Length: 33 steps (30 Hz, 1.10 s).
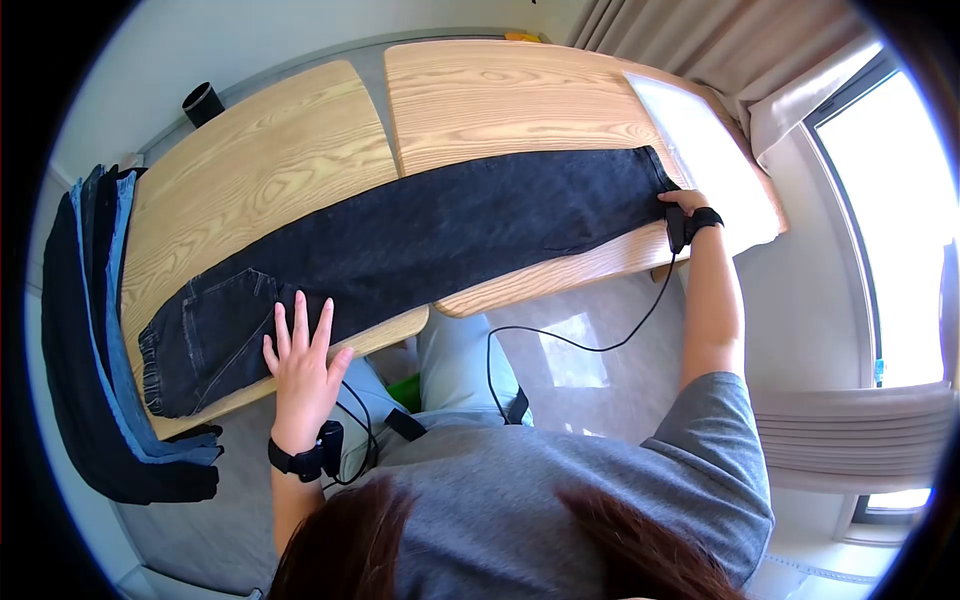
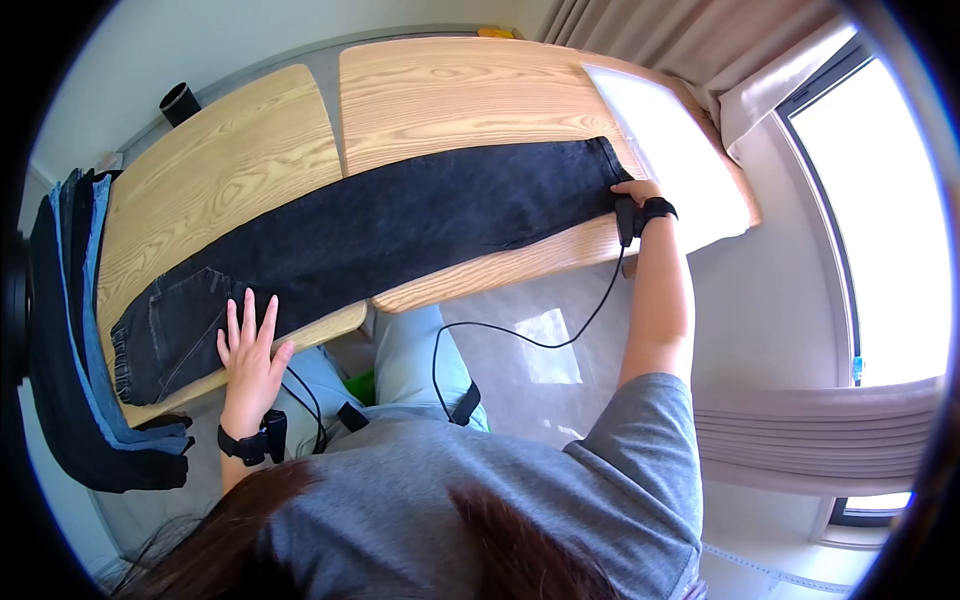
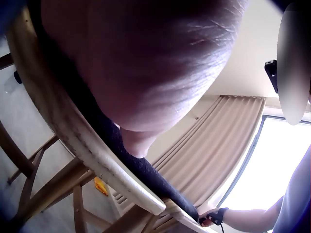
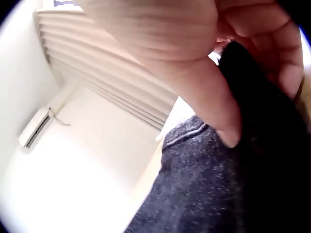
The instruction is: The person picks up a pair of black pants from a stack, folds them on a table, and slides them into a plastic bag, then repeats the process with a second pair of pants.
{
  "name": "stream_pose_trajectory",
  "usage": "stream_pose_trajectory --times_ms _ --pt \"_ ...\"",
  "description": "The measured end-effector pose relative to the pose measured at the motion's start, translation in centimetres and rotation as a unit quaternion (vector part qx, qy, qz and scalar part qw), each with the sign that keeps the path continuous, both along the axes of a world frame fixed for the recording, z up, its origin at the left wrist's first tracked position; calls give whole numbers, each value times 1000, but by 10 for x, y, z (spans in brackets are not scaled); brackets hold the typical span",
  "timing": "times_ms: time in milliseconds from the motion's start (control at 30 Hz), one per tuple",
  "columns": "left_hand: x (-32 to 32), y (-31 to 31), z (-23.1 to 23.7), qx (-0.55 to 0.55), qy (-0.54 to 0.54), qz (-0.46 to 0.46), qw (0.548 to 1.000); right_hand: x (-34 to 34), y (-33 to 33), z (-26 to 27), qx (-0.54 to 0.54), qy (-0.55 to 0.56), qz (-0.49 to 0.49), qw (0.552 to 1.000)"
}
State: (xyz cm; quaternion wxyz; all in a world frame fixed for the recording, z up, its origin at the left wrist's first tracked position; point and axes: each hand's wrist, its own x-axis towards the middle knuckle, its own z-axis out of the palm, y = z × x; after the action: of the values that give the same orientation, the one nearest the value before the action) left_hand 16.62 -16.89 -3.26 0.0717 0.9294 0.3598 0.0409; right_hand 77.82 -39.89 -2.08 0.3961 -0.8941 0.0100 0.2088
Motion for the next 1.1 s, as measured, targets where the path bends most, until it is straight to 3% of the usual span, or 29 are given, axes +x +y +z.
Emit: stream_pose_trajectory --times_ms 33,100,133,167,233,300,367,433,500,567,600,633,700,733,833,867,900,967,1033,1100 --pt "0 -1 0 -1 0 0 1000 3 -3 2 -1 0 0 1000" --pt "1 0 1 -13 6 6 1000 23 -13 0 174 12 18 984" --pt "3 0 1 -12 7 8 1000 36 -18 -12 180 -44 24 982" --pt "4 -2 4 -18 5 7 1000 35 -15 -18 180 -41 25 982" --pt "3 -2 5 -24 8 5 1000 33 -13 -34 9 -107 -43 993" --pt "2 -1 2 -17 -1 -3 1000 37 -11 -45 35 -119 -64 990" --pt "1 -1 4 -22 -7 -5 1000 36 -7 -48 219 34 -145 964" --pt "2 -1 5 -23 -10 -2 1000 15 -22 -36 334 130 -17 934" --pt "2 -1 4 -18 -10 -2 1000 -34 -3 -24 389 161 -57 905" --pt "-1 1 -1 0 -18 -8 1000 -45 -3 -25 335 256 -60 905" --pt "-1 1 -1 -1 -20 -9 1000 -55 1 -29 247 204 -31 947" --pt "-1 1 0 -2 -15 -7 1000 -12 -17 -58 207 309 27 928" --pt "-3 2 -6 10 -19 -9 1000 35 -17 -134 434 227 -68 869" --pt "-3 2 -4 5 -22 -7 1000 -50 19 -61 417 28 -180 890" --pt "-4 2 -6 4 -31 -4 1000 -96 43 -3 415 -62 -105 902" --pt "-5 2 -8 6 -40 -5 999 -128 56 21 448 -127 -50 884" --pt "-5 1 -8 9 -46 -5 999 -162 74 43 447 -175 -66 875" --pt "-6 1 -8 7 -52 -5 999 -213 101 62 413 -286 -9 864" --pt "-6 1 -11 39 -78 -8 996 -275 120 78 227 -380 75 894" --pt "-7 1 -11 30 -86 -10 996 -312 134 43 30 -514 249 820"
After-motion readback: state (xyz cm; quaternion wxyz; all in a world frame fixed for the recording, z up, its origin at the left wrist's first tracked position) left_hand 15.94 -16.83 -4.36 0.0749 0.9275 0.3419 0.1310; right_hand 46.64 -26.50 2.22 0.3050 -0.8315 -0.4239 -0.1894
